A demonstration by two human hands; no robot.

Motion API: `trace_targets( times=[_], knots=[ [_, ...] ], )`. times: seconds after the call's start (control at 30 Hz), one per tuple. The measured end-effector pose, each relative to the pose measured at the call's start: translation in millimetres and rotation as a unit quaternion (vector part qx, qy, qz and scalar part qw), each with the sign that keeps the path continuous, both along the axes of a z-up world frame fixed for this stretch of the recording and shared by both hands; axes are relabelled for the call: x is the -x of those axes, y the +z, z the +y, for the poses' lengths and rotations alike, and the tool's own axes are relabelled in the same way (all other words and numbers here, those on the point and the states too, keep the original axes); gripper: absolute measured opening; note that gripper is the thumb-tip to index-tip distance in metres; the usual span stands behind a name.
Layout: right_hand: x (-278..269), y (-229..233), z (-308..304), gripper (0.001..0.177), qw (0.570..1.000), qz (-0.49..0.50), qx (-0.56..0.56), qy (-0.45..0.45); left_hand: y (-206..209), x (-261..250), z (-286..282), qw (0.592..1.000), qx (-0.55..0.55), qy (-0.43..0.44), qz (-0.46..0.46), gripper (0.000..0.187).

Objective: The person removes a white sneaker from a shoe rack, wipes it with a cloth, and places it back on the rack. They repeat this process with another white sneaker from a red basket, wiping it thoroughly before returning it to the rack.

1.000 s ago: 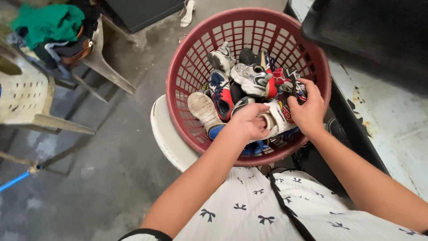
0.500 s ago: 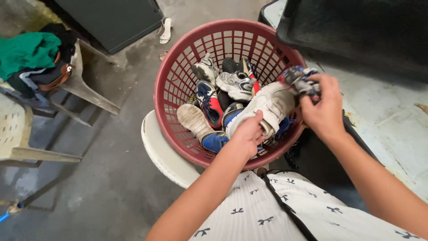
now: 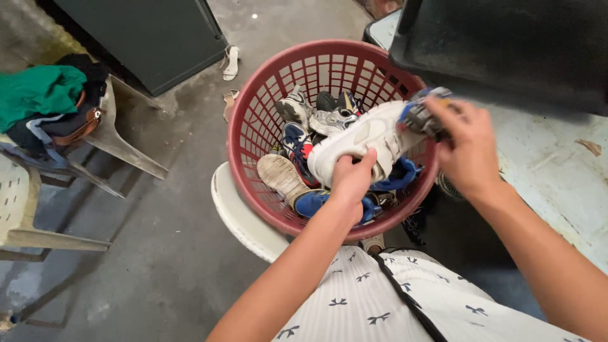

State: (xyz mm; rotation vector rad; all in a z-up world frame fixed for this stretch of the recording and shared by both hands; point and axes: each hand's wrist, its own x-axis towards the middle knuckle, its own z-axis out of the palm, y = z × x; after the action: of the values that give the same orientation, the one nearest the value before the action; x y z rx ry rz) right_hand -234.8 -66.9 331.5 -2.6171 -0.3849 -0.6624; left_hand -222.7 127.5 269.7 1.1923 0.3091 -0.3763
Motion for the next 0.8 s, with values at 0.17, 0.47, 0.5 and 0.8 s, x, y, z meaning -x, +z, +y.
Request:
trace_targets(
  times=[0.17, 0.47, 0.5, 0.8],
  knots=[
    [15, 23, 41, 0.077, 0.997, -0.013, -0.076, 0.005, 15, 7, 0, 0.998, -0.016, 0.009, -0.06, 0.042],
    [-3, 15, 13, 0.063, 0.995, -0.071, 0.021, 0.072, 46, 38, 26, 0.995, 0.069, 0.05, -0.046, 0.035],
    [-3, 10, 9, 0.061, 0.998, -0.062, 0.008, -0.005, 46, 37, 26, 0.994, 0.084, 0.052, -0.052, 0.035],
    [5, 53, 77, 0.068, 0.965, -0.063, 0.001, 0.253, 40, 43, 28, 0.993, 0.058, 0.052, -0.092, 0.036]
  ],
)
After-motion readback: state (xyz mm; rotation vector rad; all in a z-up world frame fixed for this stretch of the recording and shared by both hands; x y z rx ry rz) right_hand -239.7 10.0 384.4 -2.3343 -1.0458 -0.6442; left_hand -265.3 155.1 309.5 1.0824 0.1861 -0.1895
